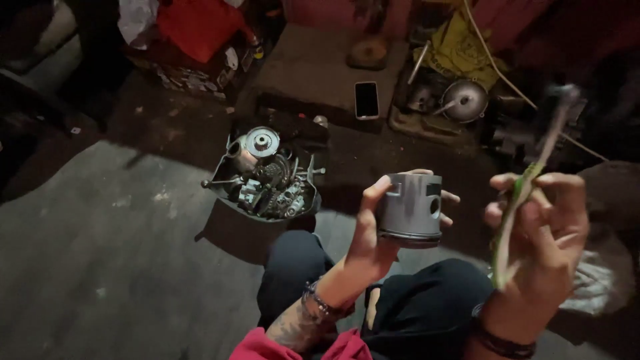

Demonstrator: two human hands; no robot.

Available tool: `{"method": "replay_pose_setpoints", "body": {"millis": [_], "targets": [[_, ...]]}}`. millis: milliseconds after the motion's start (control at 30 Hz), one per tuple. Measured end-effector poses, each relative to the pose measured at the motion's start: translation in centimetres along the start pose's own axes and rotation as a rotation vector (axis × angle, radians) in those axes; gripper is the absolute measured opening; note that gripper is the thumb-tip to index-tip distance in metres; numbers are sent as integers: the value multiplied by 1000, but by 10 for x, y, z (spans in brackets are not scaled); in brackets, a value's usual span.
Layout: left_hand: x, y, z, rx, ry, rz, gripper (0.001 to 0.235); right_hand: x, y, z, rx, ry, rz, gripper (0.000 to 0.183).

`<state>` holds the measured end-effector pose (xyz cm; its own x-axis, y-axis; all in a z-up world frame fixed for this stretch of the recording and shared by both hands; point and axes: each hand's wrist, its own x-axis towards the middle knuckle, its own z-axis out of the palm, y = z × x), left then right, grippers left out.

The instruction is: Cleaning a motorcycle piston with a toothbrush to remove debris.

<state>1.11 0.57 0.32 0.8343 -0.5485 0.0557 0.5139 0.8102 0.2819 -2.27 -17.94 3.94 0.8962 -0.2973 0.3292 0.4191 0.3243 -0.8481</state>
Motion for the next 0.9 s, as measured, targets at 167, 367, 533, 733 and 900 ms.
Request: {"method": "replay_pose_setpoints", "body": {"millis": [167, 367, 533, 733, 900], "targets": [[2, 20, -7, 177, -53, 105, 52, 0, 19, 21, 160, -4, -11, 22], [9, 33, -39, 77, -47, 96, 51, 22, 58, 41, 284, -80, -33, 27], [8, 39, -60, -51, 58, 63, 51, 26, 107, 36, 322, -110, 11, 48], [7, 44, -64, 83, 149, 114, 54, 38, 129, 55, 496, -54, -29, 25], [5, 53, -58, 234, 245, 96, 54, 40, 128, 75, 619, 92, 58, 14]]}}
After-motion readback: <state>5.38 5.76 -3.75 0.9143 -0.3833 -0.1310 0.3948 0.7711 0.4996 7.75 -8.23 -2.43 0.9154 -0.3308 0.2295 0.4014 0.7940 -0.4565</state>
